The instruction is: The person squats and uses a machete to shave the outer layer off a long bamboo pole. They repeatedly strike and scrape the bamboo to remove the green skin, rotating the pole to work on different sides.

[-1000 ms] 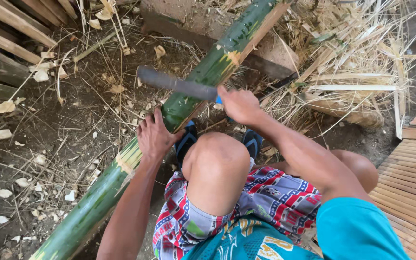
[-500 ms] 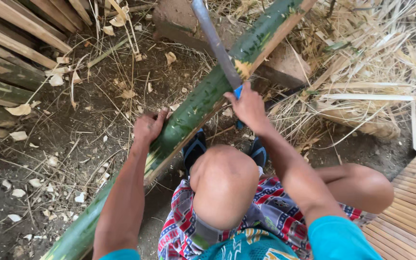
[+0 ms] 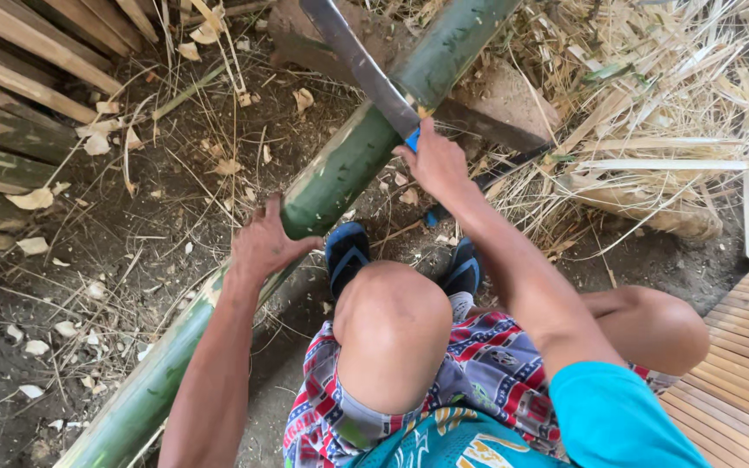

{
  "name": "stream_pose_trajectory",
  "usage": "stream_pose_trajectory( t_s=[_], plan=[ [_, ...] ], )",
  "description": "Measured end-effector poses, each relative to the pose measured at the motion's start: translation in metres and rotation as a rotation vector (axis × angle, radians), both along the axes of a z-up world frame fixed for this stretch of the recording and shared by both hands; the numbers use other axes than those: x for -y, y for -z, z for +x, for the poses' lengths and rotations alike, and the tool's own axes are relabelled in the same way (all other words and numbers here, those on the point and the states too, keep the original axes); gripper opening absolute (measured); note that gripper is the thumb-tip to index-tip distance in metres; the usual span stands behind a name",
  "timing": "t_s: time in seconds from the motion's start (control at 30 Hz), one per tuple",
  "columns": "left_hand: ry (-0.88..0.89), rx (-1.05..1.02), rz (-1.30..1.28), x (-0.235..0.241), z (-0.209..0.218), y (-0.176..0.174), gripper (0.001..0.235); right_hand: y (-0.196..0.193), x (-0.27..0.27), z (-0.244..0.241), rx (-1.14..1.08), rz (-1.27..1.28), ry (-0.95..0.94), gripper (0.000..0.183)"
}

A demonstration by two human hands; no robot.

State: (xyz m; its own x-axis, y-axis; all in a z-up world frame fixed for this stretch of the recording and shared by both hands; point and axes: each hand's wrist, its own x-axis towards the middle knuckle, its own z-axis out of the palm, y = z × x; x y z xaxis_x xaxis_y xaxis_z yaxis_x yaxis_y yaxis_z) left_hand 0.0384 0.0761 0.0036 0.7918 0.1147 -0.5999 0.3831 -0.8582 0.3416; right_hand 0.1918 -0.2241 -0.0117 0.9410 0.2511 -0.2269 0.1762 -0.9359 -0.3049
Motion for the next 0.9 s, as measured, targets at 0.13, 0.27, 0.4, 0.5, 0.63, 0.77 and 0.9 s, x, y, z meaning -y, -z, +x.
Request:
stream_pose_trajectory(
  t_s=[0.13,0.27,0.4,0.5,0.63,0.77,0.9],
  plan=[
    [-0.006,0.122,0.030,0.009,-0.010,-0.016,0.121,-0.018,0.004,-0.016,0.189,-0.016,-0.120,0.041],
    [-0.009,0.155,0.036,0.010,-0.013,-0.009,0.118,-0.022,-0.024,-0.049,0.004,-0.101,-0.170,0.037],
    [-0.022,0.139,0.006,0.010,-0.014,-0.007,0.111,-0.028,-0.035,-0.082,-0.045,-0.158,-0.548,0.041],
    [-0.019,0.166,0.022,0.009,-0.015,-0.005,0.113,-0.037,0.000,-0.020,-0.019,-0.152,-0.313,0.022],
    [-0.038,0.148,0.024,0.014,-0.007,-0.014,0.115,-0.051,0.004,0.008,-0.223,-0.096,0.107,0.025],
    [-0.040,0.160,0.021,0.013,-0.013,-0.018,0.115,-0.037,-0.016,-0.045,-0.048,-0.198,-0.341,0.037],
    [-0.019,0.155,0.043,0.012,-0.011,-0.016,0.115,-0.025,0.006,-0.025,-0.205,-0.314,-0.339,0.012]
  ],
)
